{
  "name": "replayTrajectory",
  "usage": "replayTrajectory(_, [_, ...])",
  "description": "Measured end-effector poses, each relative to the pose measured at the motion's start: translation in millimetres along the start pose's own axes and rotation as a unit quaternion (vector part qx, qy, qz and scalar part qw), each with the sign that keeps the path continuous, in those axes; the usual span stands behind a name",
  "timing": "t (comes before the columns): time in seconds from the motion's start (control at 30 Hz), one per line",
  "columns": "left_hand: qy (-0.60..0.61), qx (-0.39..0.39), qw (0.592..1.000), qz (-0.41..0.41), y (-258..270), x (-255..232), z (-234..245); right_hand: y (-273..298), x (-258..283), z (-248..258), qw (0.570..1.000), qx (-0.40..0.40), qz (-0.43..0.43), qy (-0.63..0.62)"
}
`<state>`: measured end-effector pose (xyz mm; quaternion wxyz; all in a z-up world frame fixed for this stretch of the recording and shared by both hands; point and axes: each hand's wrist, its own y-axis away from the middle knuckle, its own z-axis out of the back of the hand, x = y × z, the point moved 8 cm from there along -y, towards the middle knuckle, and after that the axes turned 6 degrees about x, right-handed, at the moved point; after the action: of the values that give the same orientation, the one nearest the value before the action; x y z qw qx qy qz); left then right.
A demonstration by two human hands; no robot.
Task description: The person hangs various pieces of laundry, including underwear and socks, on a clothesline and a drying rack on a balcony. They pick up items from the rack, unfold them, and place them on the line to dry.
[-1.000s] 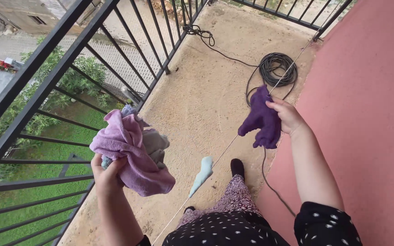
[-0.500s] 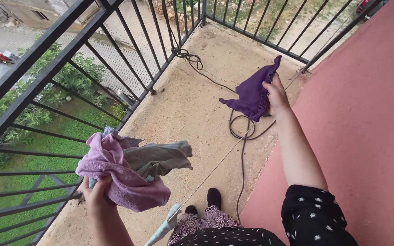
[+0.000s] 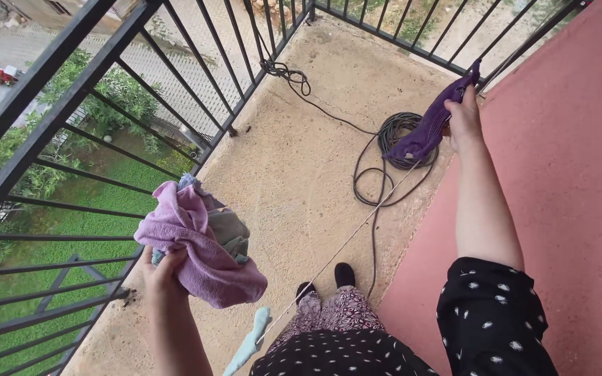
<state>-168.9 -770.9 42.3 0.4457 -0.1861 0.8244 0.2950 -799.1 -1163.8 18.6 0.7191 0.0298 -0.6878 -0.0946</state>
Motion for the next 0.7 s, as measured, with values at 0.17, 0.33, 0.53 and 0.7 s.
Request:
replayTrajectory(0.17, [-0.012, 0.000, 1.000, -0.007, 2, 6, -27, 4, 13, 61, 0.996, -0.048, 0.033, -0.073])
replayTrajectory(0.33, [-0.008, -0.024, 0.999, -0.022, -2, 22, -59, 8, -119, 156, 0.985, -0.146, 0.024, -0.094])
replayTrajectory(0.53, [-0.016, -0.074, 0.997, -0.003, -2, 63, -77, -24, -227, 204, 0.943, -0.255, -0.166, 0.134])
replayTrajectory(0.7, [-0.017, -0.092, 0.996, 0.016, 9, 77, -126, -69, -105, 140, 0.988, -0.149, -0.042, -0.008])
